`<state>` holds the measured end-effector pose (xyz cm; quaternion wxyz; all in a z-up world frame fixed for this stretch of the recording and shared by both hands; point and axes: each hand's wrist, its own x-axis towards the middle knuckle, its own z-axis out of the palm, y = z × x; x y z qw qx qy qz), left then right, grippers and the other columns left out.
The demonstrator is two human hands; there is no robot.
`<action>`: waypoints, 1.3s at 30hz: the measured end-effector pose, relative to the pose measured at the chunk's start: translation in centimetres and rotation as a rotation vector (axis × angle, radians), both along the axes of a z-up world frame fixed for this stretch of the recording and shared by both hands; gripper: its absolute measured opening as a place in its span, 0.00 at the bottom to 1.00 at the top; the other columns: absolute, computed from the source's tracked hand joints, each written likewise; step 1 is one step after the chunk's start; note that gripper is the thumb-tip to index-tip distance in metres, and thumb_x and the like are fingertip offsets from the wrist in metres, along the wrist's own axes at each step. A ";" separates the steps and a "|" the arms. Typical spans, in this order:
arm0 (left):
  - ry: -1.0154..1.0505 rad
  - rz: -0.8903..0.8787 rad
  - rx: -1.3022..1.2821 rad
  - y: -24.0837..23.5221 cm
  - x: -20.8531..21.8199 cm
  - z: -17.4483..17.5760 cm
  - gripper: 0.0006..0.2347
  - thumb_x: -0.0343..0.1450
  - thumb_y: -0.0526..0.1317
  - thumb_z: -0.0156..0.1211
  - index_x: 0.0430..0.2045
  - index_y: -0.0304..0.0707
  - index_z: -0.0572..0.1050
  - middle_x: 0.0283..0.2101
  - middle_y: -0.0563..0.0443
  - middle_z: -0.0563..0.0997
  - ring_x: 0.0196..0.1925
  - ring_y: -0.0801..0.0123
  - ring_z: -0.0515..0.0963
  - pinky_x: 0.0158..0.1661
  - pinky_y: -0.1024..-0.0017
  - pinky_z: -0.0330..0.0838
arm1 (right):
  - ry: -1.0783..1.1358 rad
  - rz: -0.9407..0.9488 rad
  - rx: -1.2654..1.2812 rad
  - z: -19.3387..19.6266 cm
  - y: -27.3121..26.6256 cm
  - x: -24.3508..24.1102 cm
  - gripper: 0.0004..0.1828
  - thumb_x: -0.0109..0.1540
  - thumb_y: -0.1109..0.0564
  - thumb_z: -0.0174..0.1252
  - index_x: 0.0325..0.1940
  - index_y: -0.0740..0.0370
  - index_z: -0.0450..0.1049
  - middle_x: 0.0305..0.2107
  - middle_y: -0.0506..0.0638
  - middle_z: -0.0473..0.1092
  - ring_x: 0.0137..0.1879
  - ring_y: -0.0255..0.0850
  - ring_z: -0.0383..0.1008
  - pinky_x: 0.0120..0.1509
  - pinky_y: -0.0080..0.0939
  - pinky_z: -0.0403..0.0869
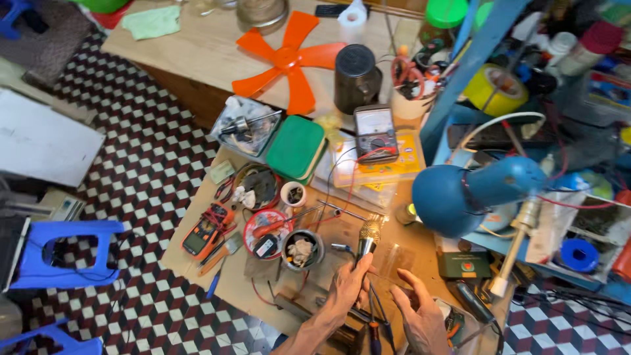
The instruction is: The person assembles a small electrical component, then uses a multimeter to test a microphone. They connect the multimeter probes to the microphone's terminals and observe the readings on the display.
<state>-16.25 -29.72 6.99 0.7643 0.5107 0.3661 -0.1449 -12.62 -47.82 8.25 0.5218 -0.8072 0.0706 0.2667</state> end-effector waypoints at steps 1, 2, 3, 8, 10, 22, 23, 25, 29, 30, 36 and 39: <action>-0.014 0.044 -0.019 0.6 -0.2 0.7 0.25 0.73 0.60 0.56 0.39 0.32 0.78 0.20 0.57 0.71 0.18 0.76 0.70 0.19 0.73 0.64 | 0.002 0.035 0.045 -0.4 0.6 0.2 0.25 0.62 0.56 0.60 0.64 0.58 0.71 0.46 0.55 0.79 0.49 0.39 0.80 0.55 0.38 0.75; -0.009 0.084 -0.003 1.3 -0.2 1.3 0.25 0.72 0.61 0.55 0.39 0.33 0.79 0.20 0.57 0.71 0.17 0.75 0.70 0.19 0.74 0.64 | 0.001 0.058 0.084 -0.5 1.3 0.4 0.24 0.62 0.56 0.59 0.63 0.59 0.71 0.47 0.54 0.79 0.49 0.38 0.80 0.55 0.37 0.75; -0.003 0.124 0.014 2.2 -0.3 1.9 0.25 0.71 0.61 0.55 0.38 0.34 0.79 0.20 0.57 0.71 0.16 0.75 0.70 0.18 0.74 0.64 | 0.001 0.081 0.123 -0.6 2.0 0.6 0.23 0.62 0.55 0.59 0.62 0.60 0.71 0.48 0.53 0.78 0.49 0.38 0.80 0.55 0.37 0.75; 0.056 0.239 0.014 7.6 -1.2 3.1 0.22 0.70 0.61 0.54 0.37 0.41 0.79 0.19 0.56 0.71 0.15 0.76 0.70 0.16 0.75 0.64 | -0.047 0.265 -0.021 0.5 5.5 2.0 0.20 0.65 0.53 0.58 0.59 0.62 0.75 0.41 0.54 0.81 0.45 0.39 0.79 0.51 0.37 0.76; 0.008 0.255 0.059 9.9 -1.6 2.9 0.22 0.71 0.60 0.55 0.34 0.37 0.76 0.20 0.54 0.72 0.16 0.76 0.71 0.16 0.74 0.65 | -0.076 0.286 -0.065 0.8 7.1 2.0 0.20 0.65 0.53 0.58 0.59 0.62 0.75 0.38 0.54 0.81 0.43 0.39 0.78 0.49 0.38 0.76; 0.046 0.130 0.076 27.1 -3.1 0.6 0.15 0.74 0.52 0.52 0.33 0.38 0.72 0.21 0.57 0.71 0.14 0.78 0.69 0.13 0.76 0.58 | -0.055 0.157 -0.134 0.6 17.9 -1.9 0.22 0.65 0.50 0.57 0.60 0.62 0.75 0.40 0.55 0.80 0.47 0.39 0.78 0.53 0.39 0.75; 0.035 0.094 0.086 28.1 -3.4 0.9 0.15 0.75 0.52 0.52 0.33 0.37 0.72 0.21 0.57 0.70 0.14 0.78 0.68 0.12 0.76 0.57 | -0.058 0.118 -0.130 -0.1 18.4 -2.1 0.23 0.65 0.50 0.56 0.61 0.62 0.74 0.41 0.55 0.79 0.47 0.40 0.78 0.52 0.40 0.75; 0.012 0.019 0.099 29.1 -4.4 1.7 0.15 0.75 0.52 0.52 0.34 0.36 0.73 0.20 0.56 0.69 0.13 0.77 0.67 0.12 0.76 0.57 | -0.062 0.049 -0.150 -1.0 18.4 -3.0 0.23 0.66 0.50 0.56 0.62 0.62 0.73 0.42 0.56 0.79 0.48 0.41 0.78 0.52 0.41 0.76; 0.106 -0.185 0.069 28.4 -7.0 5.1 0.13 0.73 0.52 0.51 0.40 0.46 0.74 0.19 0.57 0.70 0.12 0.79 0.67 0.12 0.76 0.58 | -0.079 -0.010 -0.191 -1.3 18.5 -3.8 0.23 0.66 0.49 0.56 0.62 0.63 0.72 0.45 0.57 0.79 0.51 0.43 0.79 0.54 0.42 0.76; 0.119 -0.221 0.035 27.5 -7.8 5.8 0.12 0.73 0.51 0.52 0.43 0.49 0.74 0.19 0.58 0.71 0.12 0.79 0.67 0.12 0.76 0.57 | -0.087 -0.011 -0.195 -1.1 18.4 -4.0 0.23 0.66 0.49 0.56 0.62 0.64 0.72 0.46 0.57 0.79 0.51 0.43 0.79 0.54 0.42 0.76; 0.136 -0.272 -0.074 21.5 -10.6 5.2 0.13 0.73 0.50 0.52 0.37 0.38 0.73 0.19 0.56 0.71 0.12 0.78 0.65 0.11 0.76 0.55 | 0.003 0.031 -0.278 -0.9 18.2 -4.9 0.23 0.67 0.46 0.55 0.62 0.61 0.74 0.41 0.59 0.79 0.50 0.44 0.79 0.54 0.44 0.76; 0.115 -0.214 -0.085 19.2 -10.4 2.9 0.14 0.74 0.50 0.51 0.36 0.37 0.71 0.20 0.55 0.72 0.12 0.77 0.66 0.12 0.76 0.56 | -0.088 0.075 -0.223 -1.7 18.0 -4.9 0.23 0.65 0.48 0.56 0.62 0.59 0.74 0.41 0.59 0.78 0.49 0.45 0.79 0.53 0.44 0.77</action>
